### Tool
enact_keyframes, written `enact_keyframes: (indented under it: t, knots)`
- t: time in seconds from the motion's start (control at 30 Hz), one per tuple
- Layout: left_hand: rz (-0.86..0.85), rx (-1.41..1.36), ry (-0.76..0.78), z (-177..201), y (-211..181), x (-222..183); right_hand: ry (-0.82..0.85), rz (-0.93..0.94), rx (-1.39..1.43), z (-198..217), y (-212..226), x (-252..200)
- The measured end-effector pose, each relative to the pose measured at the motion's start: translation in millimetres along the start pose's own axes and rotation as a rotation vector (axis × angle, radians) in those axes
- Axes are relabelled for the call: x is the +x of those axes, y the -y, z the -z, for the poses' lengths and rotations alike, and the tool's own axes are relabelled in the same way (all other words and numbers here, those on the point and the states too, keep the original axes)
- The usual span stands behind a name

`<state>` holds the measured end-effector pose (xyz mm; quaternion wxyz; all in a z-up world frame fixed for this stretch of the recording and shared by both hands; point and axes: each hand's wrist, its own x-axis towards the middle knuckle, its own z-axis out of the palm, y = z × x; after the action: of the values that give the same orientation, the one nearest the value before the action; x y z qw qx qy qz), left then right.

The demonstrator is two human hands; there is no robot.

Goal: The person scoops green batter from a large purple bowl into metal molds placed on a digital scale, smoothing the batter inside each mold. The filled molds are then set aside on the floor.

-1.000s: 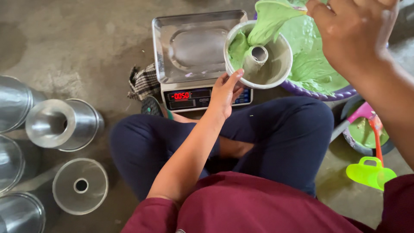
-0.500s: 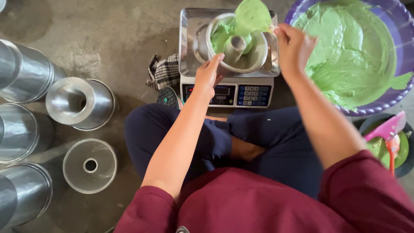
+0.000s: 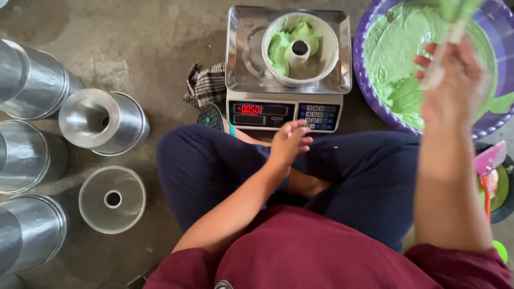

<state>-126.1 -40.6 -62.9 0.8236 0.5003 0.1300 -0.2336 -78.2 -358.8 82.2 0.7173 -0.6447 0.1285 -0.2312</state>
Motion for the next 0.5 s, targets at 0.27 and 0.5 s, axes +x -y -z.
enact_keyframes:
  t: [0.27, 0.5]
  knots:
    - [0.015, 0.110, 0.081, -29.5, -21.1, -16.4, 0.054, 0.374, -1.803, 178.2, -48.6, -74.4]
    - [0.022, 0.115, 0.105, -47.5, -28.1, -7.0, 0.046, 0.385, -1.917, 204.4, -57.1, -93.5]
